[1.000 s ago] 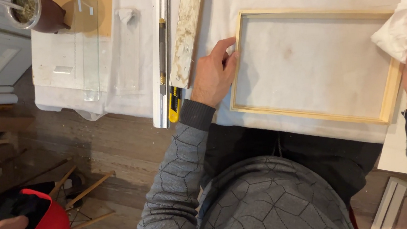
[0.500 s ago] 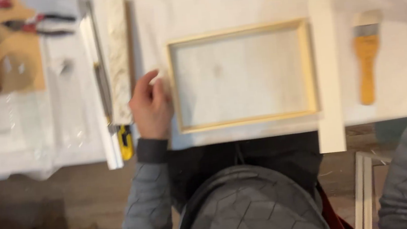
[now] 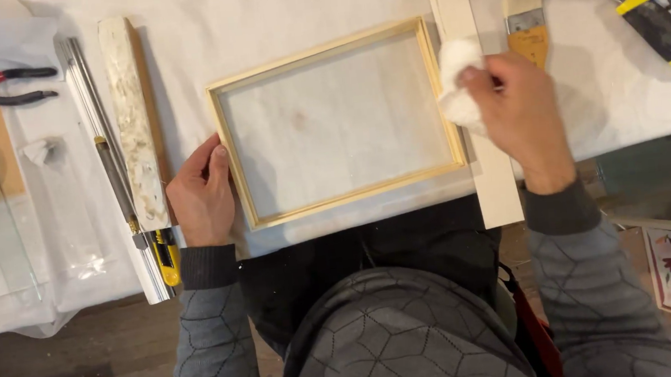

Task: Fitting and cutting a spacer strip for a picture frame.

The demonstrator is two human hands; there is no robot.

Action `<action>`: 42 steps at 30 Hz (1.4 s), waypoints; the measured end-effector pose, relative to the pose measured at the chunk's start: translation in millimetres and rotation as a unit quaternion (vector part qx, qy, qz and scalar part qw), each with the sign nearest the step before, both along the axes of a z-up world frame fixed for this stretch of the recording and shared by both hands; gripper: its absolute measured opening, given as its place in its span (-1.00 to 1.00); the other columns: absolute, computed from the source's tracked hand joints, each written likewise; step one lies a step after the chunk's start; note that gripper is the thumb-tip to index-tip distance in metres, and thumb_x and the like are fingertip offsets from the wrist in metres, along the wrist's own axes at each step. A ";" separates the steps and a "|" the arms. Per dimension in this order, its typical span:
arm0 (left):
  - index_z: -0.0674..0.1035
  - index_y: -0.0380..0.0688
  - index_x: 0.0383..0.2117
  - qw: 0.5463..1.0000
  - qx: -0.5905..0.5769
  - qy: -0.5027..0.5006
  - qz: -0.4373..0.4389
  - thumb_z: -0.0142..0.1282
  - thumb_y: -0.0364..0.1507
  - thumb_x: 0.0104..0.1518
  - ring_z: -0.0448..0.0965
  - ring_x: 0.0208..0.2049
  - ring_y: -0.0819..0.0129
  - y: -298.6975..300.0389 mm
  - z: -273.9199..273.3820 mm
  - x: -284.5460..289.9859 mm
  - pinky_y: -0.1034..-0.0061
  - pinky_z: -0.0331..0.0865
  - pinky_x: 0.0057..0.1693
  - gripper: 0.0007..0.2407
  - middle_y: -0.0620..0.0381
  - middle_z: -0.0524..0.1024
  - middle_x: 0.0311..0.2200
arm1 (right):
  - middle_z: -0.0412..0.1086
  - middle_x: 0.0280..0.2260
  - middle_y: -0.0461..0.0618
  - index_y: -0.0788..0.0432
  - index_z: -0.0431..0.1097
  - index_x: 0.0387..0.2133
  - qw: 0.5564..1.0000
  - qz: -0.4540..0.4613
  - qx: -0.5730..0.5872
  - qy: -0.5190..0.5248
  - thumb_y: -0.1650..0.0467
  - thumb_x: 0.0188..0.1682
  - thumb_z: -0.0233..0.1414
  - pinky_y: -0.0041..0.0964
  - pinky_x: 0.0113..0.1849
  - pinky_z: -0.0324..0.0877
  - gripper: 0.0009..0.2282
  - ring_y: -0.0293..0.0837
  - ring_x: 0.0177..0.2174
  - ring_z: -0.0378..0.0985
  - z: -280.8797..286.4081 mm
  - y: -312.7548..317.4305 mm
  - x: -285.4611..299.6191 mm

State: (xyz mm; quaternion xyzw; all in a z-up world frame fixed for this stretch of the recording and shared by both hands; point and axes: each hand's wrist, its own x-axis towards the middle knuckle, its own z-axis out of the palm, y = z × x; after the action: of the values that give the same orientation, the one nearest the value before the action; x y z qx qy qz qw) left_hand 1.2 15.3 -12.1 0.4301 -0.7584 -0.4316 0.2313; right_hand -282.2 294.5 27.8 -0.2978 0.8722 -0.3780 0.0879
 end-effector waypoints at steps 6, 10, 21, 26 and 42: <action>0.65 -0.20 0.08 0.999 -0.041 -0.027 -0.004 0.12 -0.42 0.34 0.53 -0.35 0.40 2.9 -5.9 2.6 0.48 0.43 -0.20 -0.75 -0.09 0.62 -0.30 | 0.46 -0.36 0.18 0.37 0.51 -0.37 0.998 0.035 0.040 0.043 0.33 0.13 0.16 -0.23 -0.35 0.34 -0.74 -0.05 -0.40 0.46 -12.0 -15.1 5.8; 0.54 -0.25 0.18 0.977 0.117 0.178 -0.013 0.09 -0.47 0.37 0.62 -0.14 0.57 4.4 -23.9 6.4 0.64 0.49 0.01 -0.71 0.01 0.67 -0.05 | 0.50 -0.47 0.08 0.32 0.55 -0.21 0.990 -0.061 -0.016 -0.130 0.35 0.09 0.14 -0.32 -0.41 0.32 -0.78 -0.22 -0.47 0.46 9.2 -17.6 19.8; 0.51 -0.29 0.15 0.958 0.220 0.182 -0.012 -0.02 -0.50 0.31 0.59 -0.38 0.52 32.5 14.5 -17.1 0.58 0.53 -0.29 -0.69 0.09 0.66 -0.12 | 0.53 -0.21 -0.05 0.33 0.49 -0.05 0.981 -0.004 -0.191 -0.037 0.45 0.11 0.18 -0.47 -0.18 0.44 -0.80 -0.33 -0.26 0.54 116.0 -15.9 15.8; 0.57 -0.28 0.13 0.958 0.237 0.162 0.000 -0.01 -0.49 0.32 0.59 -0.38 0.49 36.5 18.7 -18.9 0.58 0.50 -0.26 -0.71 0.06 0.68 -0.22 | 0.56 -0.24 0.02 0.38 0.52 -0.05 0.991 0.028 -0.123 0.041 0.50 0.19 0.17 -0.43 -0.18 0.43 -0.84 -0.30 -0.30 0.57 93.4 -19.3 -15.0; 0.61 -0.30 0.01 0.998 -0.053 0.013 0.011 0.05 -0.48 0.32 0.55 -0.15 0.26 13.1 -0.4 7.2 0.44 0.48 -0.04 -0.78 -0.03 0.50 -0.10 | 0.54 -0.28 0.14 0.27 0.53 -0.18 0.997 -0.006 0.073 -0.018 0.36 0.01 0.24 -0.21 -0.28 0.43 -0.78 -0.02 -0.33 0.60 10.5 -10.7 18.2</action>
State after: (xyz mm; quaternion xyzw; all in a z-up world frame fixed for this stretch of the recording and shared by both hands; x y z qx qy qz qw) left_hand 8.4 28.4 -12.5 0.4202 -0.7724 -0.3937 0.2680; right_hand -264.0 283.8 38.3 -0.2788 0.8974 -0.3192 0.1224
